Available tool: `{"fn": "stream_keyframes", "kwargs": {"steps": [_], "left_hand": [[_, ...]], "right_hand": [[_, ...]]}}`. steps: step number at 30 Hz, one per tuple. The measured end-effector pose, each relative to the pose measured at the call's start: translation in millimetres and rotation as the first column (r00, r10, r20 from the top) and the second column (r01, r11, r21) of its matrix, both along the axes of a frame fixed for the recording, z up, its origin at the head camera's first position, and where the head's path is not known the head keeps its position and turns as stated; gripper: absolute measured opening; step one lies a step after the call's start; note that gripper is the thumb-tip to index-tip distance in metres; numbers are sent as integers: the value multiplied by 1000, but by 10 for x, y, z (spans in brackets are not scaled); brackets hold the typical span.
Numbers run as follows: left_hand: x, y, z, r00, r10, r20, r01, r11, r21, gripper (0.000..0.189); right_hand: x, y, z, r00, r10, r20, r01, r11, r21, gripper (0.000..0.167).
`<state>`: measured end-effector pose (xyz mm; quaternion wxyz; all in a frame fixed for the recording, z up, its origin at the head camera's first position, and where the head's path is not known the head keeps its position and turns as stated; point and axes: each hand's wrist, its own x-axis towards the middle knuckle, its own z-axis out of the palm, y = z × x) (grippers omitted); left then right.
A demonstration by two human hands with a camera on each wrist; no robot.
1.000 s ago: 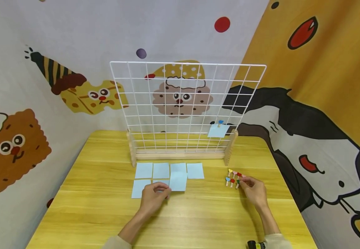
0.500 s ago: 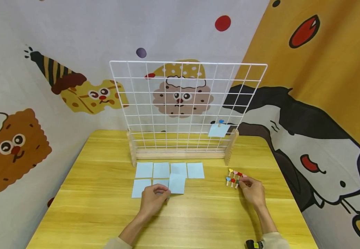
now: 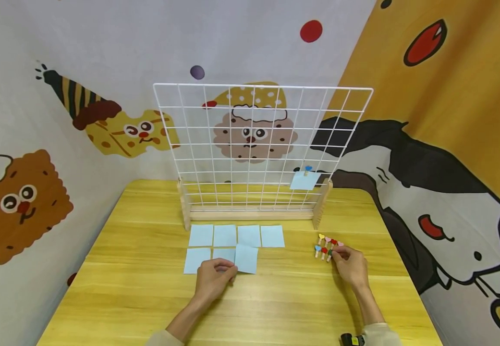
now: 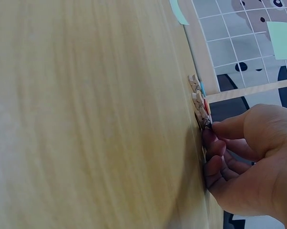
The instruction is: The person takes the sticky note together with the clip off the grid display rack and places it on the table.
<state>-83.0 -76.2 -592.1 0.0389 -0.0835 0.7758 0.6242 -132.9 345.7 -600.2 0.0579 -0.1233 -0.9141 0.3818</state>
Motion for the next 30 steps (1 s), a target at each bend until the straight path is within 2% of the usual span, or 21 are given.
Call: {"fn": "stream_keyframes", "kwargs": {"steps": [5, 11, 26, 30], "left_hand": [[6, 21, -18, 1000, 5, 28, -6, 999, 37, 15], [0, 65, -34, 1000, 11, 18, -12, 998, 66, 15], [-9, 131, -84, 1000, -27, 1, 27, 1000, 3, 13], [-7, 138, -85, 1000, -29, -7, 28, 999, -40, 11]], "right_hand": [[6, 5, -9, 1000, -3, -6, 3, 1000, 3, 17], [15, 6, -6, 1000, -3, 0, 3, 1000, -4, 18], [27, 10, -30, 1000, -5, -18, 5, 1000, -15, 19], [29, 20, -39, 1000, -2, -26, 1, 1000, -22, 21]]}}
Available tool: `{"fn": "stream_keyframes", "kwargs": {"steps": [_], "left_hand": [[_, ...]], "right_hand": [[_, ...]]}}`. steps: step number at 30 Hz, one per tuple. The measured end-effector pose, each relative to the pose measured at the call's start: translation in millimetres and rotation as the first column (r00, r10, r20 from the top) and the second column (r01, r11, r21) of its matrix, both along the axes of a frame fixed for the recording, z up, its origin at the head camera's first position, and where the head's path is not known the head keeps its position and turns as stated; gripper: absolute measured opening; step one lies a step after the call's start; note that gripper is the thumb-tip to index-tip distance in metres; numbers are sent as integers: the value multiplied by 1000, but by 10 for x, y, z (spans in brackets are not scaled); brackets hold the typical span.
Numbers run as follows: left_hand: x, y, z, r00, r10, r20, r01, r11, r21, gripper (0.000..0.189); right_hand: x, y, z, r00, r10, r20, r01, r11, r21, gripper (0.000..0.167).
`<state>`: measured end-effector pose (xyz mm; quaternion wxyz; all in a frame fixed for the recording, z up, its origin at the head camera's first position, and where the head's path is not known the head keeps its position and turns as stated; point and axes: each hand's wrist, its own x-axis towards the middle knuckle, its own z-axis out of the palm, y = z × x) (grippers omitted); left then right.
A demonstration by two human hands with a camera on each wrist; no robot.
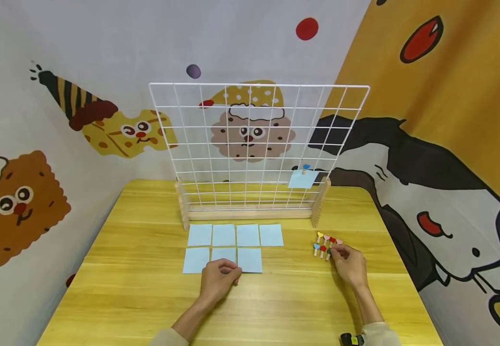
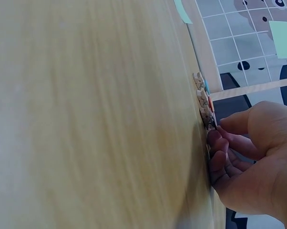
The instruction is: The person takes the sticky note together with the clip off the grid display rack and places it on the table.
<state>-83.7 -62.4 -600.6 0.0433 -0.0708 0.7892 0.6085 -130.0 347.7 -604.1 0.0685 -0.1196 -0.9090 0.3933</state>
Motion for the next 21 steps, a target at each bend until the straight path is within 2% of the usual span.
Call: {"fn": "stream_keyframes", "kwargs": {"steps": [5, 11, 17, 21], "left_hand": [[2, 5, -4, 1000, -3, -26, 0, 995, -97, 10], [9, -15, -15, 997, 6, -75, -22, 977, -212, 10], [7, -33, -18, 994, 15, -104, -41, 966, -253, 10], [-17, -45, 1, 992, 25, -127, -56, 967, -248, 10]], "right_hand": [[-3, 8, -9, 1000, -6, -13, 6, 1000, -4, 21], [-9, 12, -23, 1000, -18, -19, 17, 1000, -15, 21], [-15, 20, -22, 999, -33, -34, 32, 999, -20, 21], [-27, 16, 6, 997, -37, -70, 35, 999, -29, 23]]}}
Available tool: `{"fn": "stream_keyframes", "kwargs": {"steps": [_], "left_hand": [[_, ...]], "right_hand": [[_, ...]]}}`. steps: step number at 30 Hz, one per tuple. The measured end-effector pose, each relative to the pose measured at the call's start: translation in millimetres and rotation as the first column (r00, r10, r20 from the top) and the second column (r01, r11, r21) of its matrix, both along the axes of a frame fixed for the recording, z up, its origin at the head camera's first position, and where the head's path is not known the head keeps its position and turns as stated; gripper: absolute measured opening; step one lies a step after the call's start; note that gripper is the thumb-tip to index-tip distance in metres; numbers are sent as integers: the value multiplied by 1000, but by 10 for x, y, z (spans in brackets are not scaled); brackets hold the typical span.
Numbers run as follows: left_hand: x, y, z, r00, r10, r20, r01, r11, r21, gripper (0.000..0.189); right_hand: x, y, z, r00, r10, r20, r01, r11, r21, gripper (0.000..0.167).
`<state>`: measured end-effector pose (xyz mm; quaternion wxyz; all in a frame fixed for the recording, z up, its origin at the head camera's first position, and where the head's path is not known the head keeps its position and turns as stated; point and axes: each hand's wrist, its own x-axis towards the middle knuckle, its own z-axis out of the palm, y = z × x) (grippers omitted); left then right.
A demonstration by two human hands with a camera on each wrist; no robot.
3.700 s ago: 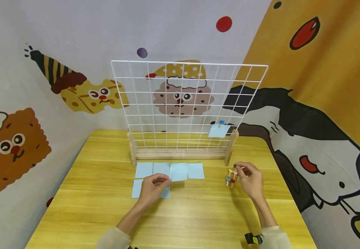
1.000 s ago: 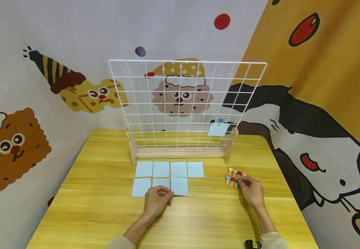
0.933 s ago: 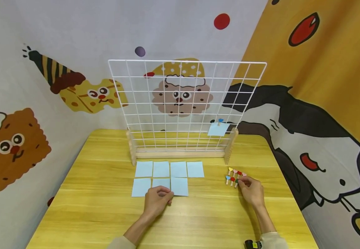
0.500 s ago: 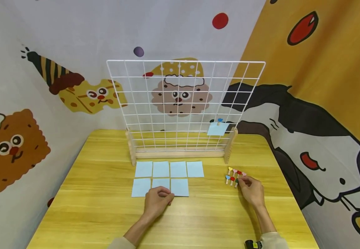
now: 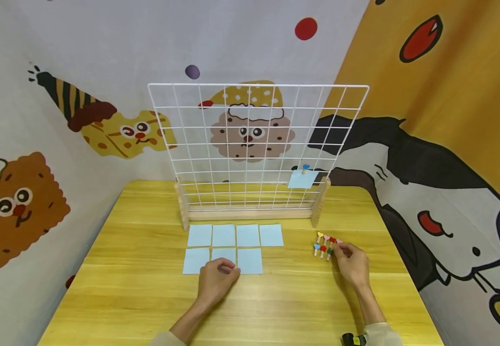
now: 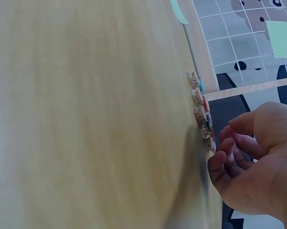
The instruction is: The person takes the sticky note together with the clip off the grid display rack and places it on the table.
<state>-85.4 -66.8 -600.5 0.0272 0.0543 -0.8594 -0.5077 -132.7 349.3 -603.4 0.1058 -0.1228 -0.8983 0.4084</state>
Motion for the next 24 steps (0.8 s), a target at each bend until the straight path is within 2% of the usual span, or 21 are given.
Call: {"fn": "stream_keyframes", "kwargs": {"steps": [6, 10, 14, 24], "left_hand": [[-77, -13, 55, 997, -10, -82, 14, 999, 49, 8], [-166, -19, 98, 986, -51, -159, 58, 998, 37, 5], [-288, -14, 155, 975, -99, -201, 107, 994, 30, 6], [-585, 2, 429, 939, -173, -299, 196, 979, 48, 10]], "right_hand": [[-41, 2, 172, 997, 13, -74, -16, 999, -41, 25], [-95, 8, 304, 991, 34, -126, -40, 998, -44, 25], [-176, 4, 427, 981, 54, -185, -61, 998, -34, 24], [-345, -96, 724, 957, 79, -278, -82, 997, 2, 19]]}}
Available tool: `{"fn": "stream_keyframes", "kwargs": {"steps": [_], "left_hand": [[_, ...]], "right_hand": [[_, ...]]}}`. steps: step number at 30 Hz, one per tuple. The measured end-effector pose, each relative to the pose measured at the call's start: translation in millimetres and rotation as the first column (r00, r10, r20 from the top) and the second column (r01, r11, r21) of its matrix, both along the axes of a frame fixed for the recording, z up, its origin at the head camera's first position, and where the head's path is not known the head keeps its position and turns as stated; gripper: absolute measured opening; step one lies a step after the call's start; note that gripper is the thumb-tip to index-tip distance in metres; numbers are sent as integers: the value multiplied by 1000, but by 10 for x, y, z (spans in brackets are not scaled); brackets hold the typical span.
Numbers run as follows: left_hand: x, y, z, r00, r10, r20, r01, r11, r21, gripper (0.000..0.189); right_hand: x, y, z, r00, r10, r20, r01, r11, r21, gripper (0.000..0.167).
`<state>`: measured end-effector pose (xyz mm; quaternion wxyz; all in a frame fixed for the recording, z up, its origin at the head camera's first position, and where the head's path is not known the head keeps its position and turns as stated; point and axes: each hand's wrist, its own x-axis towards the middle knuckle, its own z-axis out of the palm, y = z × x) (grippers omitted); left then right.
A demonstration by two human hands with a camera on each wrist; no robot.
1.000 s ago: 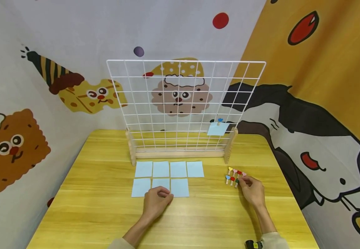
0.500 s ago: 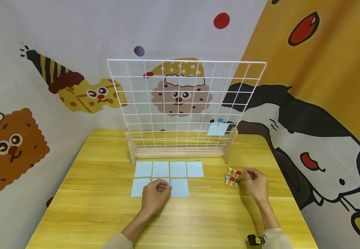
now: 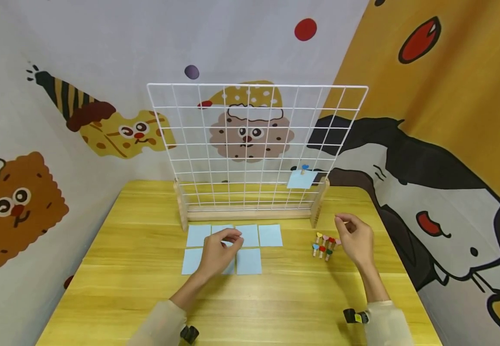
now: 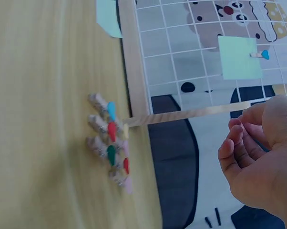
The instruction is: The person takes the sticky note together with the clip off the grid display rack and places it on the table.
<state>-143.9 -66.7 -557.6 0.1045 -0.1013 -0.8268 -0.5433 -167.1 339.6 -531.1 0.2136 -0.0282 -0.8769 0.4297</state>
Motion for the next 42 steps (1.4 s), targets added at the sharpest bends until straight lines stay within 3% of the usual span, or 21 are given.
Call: {"fn": "stream_keyframes", "kwargs": {"steps": [9, 17, 31, 42], "left_hand": [[-201, 87, 185, 998, -51, -40, 52, 998, 20, 11], [-337, 185, 286, 996, -64, -60, 64, 998, 5, 11], [-497, 354, 376, 991, -95, -94, 96, 995, 7, 13], [-605, 494, 392, 991, -116, -65, 118, 993, 23, 16]], "right_hand": [[-130, -115, 194, 995, 51, -84, -49, 999, 18, 17], [-254, -200, 394, 985, 71, -155, -64, 997, 46, 17], [-423, -317, 647, 954, 115, -275, -105, 993, 49, 16], [-533, -379, 791, 922, 163, -352, -158, 986, 46, 14]]}}
